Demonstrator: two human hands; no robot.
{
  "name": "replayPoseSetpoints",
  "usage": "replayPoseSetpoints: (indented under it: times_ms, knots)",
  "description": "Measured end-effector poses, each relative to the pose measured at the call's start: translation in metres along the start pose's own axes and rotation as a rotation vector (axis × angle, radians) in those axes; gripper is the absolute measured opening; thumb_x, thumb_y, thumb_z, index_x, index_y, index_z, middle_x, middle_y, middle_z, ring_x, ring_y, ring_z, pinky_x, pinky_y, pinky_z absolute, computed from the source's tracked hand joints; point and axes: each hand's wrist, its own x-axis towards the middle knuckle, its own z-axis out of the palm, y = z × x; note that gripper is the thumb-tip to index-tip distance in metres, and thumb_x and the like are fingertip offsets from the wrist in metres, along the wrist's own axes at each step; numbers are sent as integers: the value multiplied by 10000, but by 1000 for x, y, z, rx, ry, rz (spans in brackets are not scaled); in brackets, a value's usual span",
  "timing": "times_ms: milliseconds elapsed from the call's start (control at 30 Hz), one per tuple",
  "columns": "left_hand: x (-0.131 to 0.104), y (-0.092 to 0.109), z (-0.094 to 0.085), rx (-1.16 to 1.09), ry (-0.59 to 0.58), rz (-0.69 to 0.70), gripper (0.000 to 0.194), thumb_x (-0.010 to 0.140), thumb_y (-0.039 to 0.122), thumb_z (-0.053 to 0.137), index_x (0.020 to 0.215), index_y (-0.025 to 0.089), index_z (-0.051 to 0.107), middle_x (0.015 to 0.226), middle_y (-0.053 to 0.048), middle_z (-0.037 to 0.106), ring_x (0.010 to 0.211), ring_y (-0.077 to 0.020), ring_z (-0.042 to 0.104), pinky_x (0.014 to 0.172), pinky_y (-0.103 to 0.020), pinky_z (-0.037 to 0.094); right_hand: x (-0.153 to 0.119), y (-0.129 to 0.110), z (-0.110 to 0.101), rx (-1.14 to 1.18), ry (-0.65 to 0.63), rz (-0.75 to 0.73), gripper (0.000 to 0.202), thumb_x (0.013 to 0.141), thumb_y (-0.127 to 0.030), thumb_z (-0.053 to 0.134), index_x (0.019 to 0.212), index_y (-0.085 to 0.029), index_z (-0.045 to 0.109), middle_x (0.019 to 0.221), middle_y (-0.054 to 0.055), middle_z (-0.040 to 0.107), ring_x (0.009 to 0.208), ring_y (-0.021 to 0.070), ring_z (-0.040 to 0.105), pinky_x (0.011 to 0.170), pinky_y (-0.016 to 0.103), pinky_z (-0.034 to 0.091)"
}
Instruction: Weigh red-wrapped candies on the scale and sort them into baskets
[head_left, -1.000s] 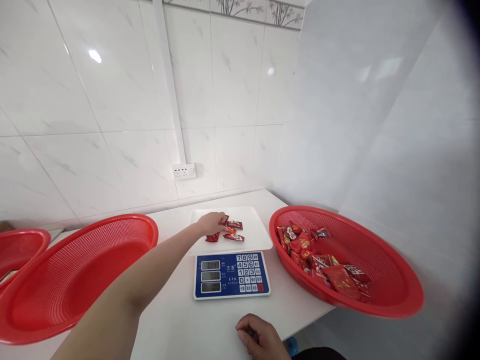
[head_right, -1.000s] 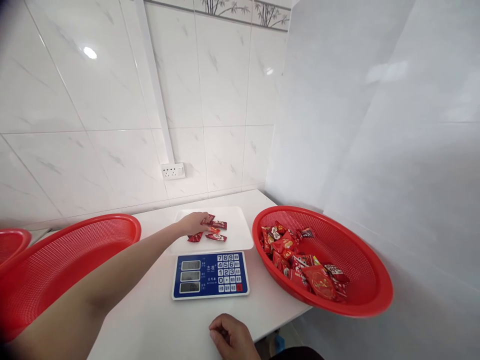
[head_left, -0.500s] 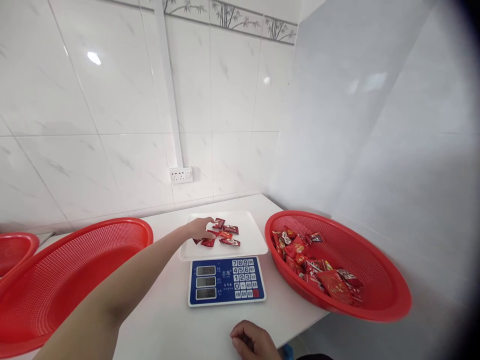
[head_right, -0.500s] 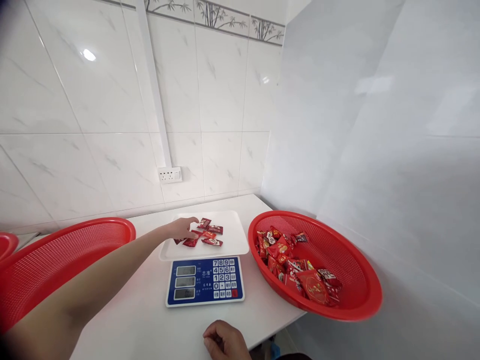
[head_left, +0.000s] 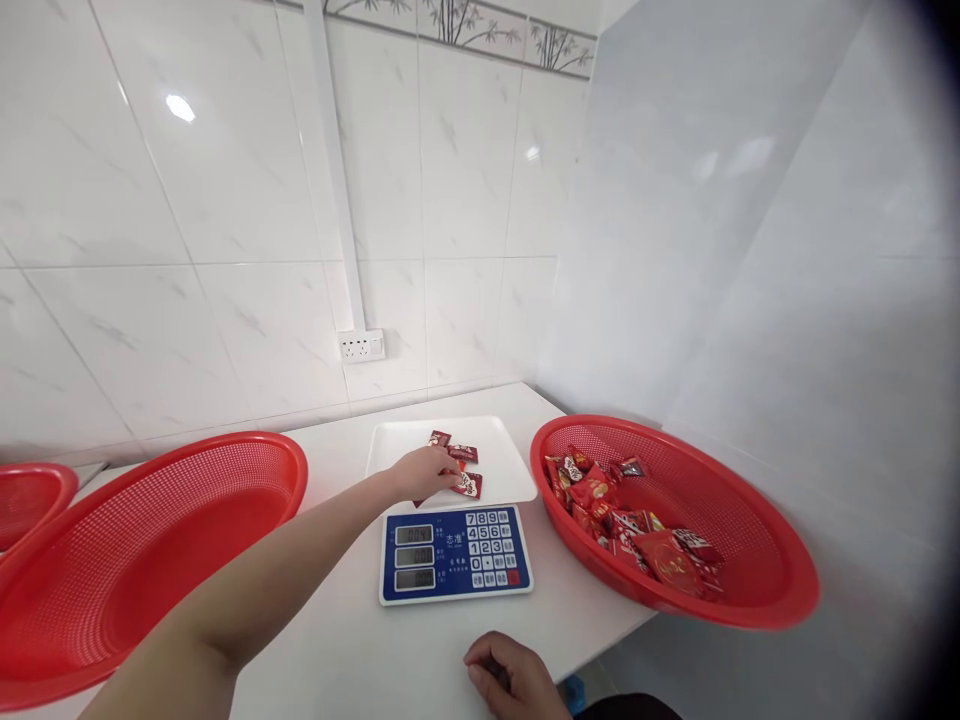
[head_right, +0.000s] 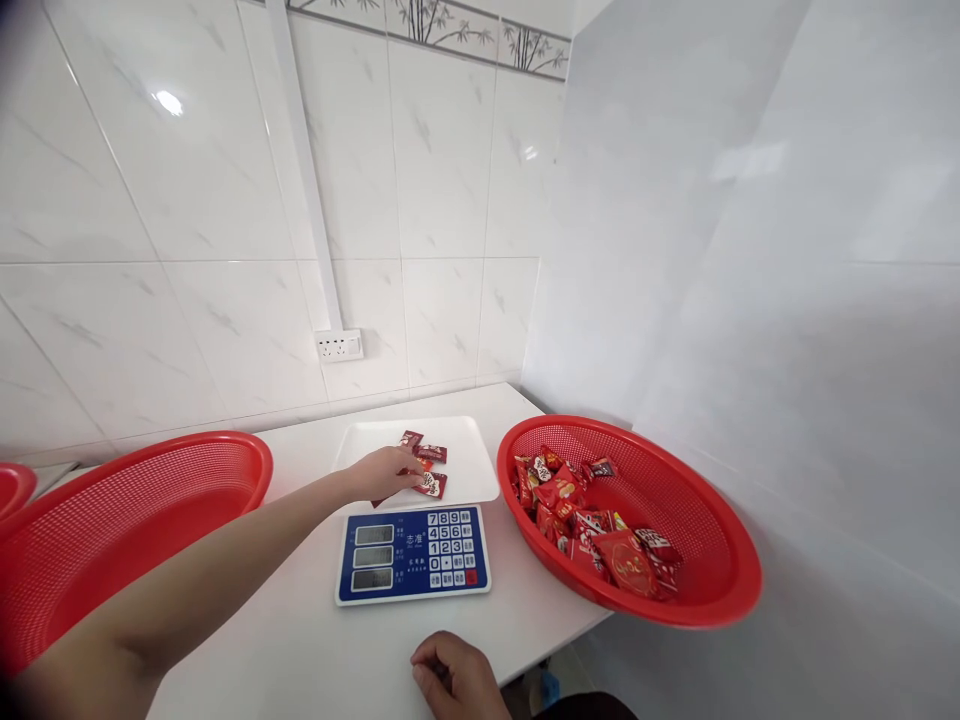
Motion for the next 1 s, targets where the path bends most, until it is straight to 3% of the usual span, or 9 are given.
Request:
replayPoseSetpoints:
  times_ms: [233, 433, 600, 700, 767, 900, 1000]
  knots:
    - [1, -8, -6, 143, 23, 29, 347, 786, 378, 488, 1086, 245, 598, 1152, -65, 590, 1009, -269, 544, 807, -332, 403, -2, -4, -1, -8, 10, -26, 225, 772, -324, 460, 809, -154, 602, 728, 42, 616, 654, 152, 534, 606, 237, 411]
    - [-2, -16, -5, 114, 66, 3, 426, 713, 357, 587, 1129, 264, 578, 1147, -69, 593, 973, -285, 565, 793, -344, 417, -2, -1, 0, 9, 16, -23, 211, 778, -328, 473, 804, -163, 601, 722, 37, 603, 660, 152, 525, 616, 244, 404]
    - [-34, 4, -4, -19, 188, 31, 395, 800, 392, 482, 1168, 257, 520, 1008, -49, 620, 843, -220, 589, 727, -308, 438, 0, 5, 3, 172, -16, 21, 255, 785, -411, 506, 812, -168, 579, 666, 6, 529, 621, 128, 477, 590, 242, 388]
    - [-69, 24, 21, -156, 239, 47, 376, 897, 397, 270, 1170, 237, 473, 727, 4, 593, 636, -151, 570, 597, -251, 448, 4, -2, 3, 396, -57, 79, 370, 757, -523, 526, 868, -170, 547, 663, -11, 479, 585, 112, 457, 523, 223, 376]
    - [-94, 35, 49, -450, 333, 45, 321, 888, 401, 323, 1083, 227, 509, 653, 21, 543, 577, -135, 536, 540, -231, 437, 6, -15, 3, 526, -69, 30, 457, 729, -575, 540, 958, -180, 520, 739, 7, 490, 624, 121, 477, 501, 215, 383]
    - [-125, 51, 99, -791, 365, 26, 251, 864, 410, 399, 955, 222, 538, 770, -11, 559, 531, -104, 506, 461, -206, 430, 7, -42, 4, 606, -82, -113, 458, 722, -566, 571, 982, -197, 498, 813, 27, 503, 670, 129, 482, 489, 209, 404]
    - [-131, 55, 111, -1038, 356, -75, 261, 842, 465, 416, 942, 236, 491, 685, 31, 500, 416, -80, 437, 336, -186, 365, 5, -51, 4, 544, -40, -79, 377, 776, -552, 513, 835, -179, 520, 702, 8, 495, 629, 122, 485, 494, 208, 393]
